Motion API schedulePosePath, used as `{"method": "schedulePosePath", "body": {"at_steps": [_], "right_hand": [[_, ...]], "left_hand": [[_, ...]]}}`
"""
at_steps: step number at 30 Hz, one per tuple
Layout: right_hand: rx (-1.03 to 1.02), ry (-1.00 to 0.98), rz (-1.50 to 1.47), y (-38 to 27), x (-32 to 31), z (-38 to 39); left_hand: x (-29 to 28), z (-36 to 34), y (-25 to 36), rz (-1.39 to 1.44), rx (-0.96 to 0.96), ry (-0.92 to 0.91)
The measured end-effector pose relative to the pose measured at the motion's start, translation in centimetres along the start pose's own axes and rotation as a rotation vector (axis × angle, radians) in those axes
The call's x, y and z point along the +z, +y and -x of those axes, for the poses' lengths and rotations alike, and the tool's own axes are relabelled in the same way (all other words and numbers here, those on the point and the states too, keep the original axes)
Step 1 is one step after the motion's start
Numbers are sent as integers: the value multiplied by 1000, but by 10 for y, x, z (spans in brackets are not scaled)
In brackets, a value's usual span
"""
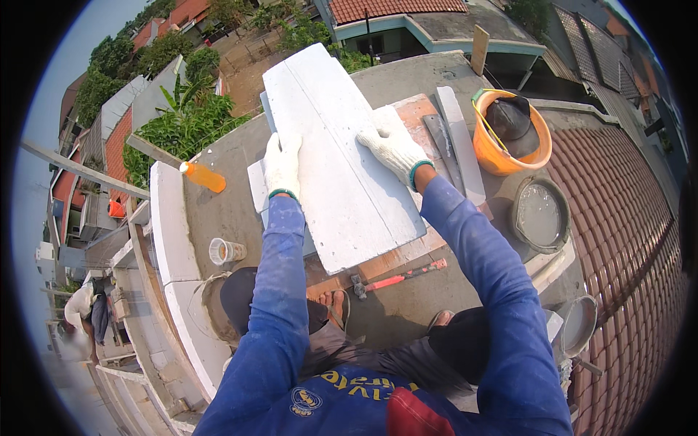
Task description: The person measures and marks white rectangular tiles on a rooftop workbench, then uses a hand saw to cut them. The person handles the tiles one at a time, aligns them, and stacks the cut pieces.
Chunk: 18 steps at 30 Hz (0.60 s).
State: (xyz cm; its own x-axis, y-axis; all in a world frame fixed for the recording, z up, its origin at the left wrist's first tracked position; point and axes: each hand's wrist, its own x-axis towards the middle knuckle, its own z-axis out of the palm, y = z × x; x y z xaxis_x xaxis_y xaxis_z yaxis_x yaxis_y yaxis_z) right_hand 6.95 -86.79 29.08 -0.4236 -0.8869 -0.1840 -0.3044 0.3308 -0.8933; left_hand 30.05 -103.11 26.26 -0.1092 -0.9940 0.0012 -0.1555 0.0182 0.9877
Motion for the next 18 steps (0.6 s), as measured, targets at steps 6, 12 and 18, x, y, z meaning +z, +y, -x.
{"method": "schedulePosePath", "body": {"at_steps": [6, 12, 18], "right_hand": [[123, -43, 275, -36, 1, 15], [109, -52, 348, -36, -8, 19], [-57, -235, 407, -69, -43, 14]], "left_hand": [[2, 25, 40, -269, -7, -63], [7, 27, 41, -731, 89, -15], [-10, 15, 33, -822, 130, -43]]}}
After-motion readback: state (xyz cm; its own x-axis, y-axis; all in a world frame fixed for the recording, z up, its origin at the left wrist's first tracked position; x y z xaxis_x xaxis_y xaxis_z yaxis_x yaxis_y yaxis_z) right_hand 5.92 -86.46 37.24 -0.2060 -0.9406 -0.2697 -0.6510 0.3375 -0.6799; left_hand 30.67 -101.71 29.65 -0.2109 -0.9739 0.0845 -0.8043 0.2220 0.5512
